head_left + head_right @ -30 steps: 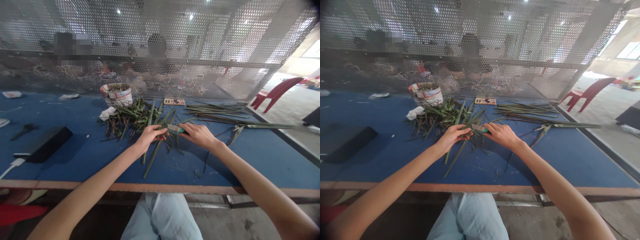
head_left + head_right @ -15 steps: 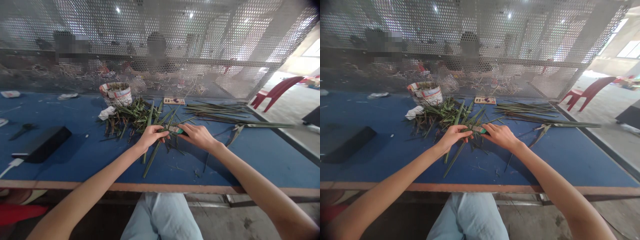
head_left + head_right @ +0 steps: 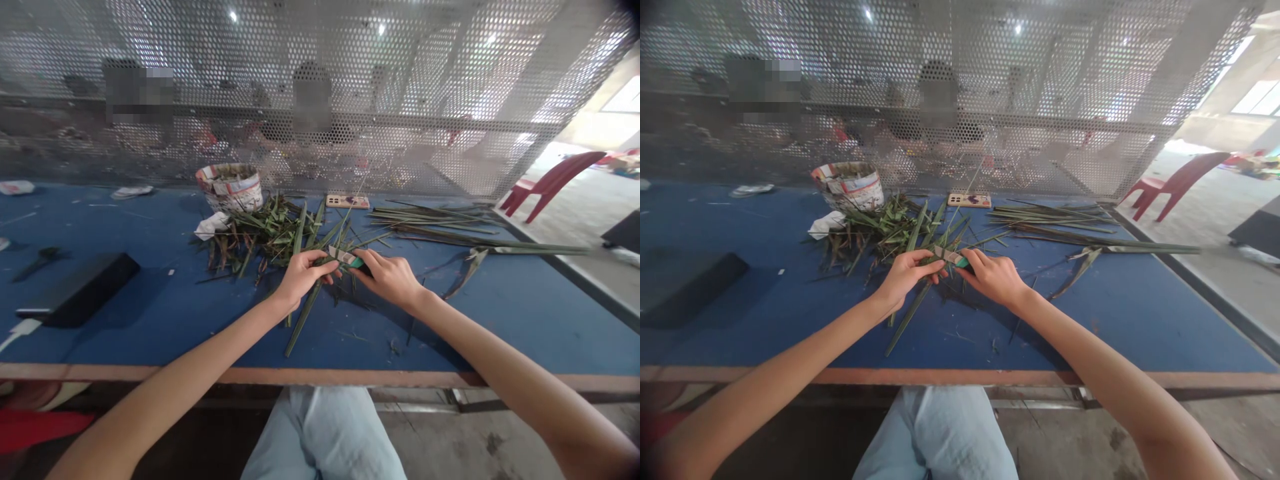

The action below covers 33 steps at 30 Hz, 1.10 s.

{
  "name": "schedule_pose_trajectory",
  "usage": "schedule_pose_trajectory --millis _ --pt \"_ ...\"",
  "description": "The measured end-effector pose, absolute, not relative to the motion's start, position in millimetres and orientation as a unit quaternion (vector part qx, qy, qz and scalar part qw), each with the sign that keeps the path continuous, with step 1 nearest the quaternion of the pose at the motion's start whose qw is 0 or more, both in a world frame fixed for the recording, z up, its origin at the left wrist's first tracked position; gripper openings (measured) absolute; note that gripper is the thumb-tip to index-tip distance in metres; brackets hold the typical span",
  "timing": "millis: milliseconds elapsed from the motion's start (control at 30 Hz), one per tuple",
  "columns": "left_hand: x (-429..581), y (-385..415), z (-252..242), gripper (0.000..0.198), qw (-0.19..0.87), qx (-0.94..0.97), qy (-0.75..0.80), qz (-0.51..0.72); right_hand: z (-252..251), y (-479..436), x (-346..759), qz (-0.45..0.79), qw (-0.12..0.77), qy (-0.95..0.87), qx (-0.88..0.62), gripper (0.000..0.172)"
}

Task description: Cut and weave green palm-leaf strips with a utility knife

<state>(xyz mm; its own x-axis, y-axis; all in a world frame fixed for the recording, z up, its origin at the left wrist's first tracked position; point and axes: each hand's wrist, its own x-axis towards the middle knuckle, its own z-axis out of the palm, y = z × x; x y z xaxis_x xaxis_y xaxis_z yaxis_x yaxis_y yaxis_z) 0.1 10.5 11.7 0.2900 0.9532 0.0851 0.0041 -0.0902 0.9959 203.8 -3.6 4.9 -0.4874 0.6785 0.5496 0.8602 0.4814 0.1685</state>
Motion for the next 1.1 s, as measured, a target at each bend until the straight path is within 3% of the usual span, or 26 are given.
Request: schedule_pose_trajectory --millis 1100 --pt "9 2 17 0.022 0.566 0.546 0.402 0.469 2 -18 185 -0.132 0.245 -0.798 -0.535 0.036"
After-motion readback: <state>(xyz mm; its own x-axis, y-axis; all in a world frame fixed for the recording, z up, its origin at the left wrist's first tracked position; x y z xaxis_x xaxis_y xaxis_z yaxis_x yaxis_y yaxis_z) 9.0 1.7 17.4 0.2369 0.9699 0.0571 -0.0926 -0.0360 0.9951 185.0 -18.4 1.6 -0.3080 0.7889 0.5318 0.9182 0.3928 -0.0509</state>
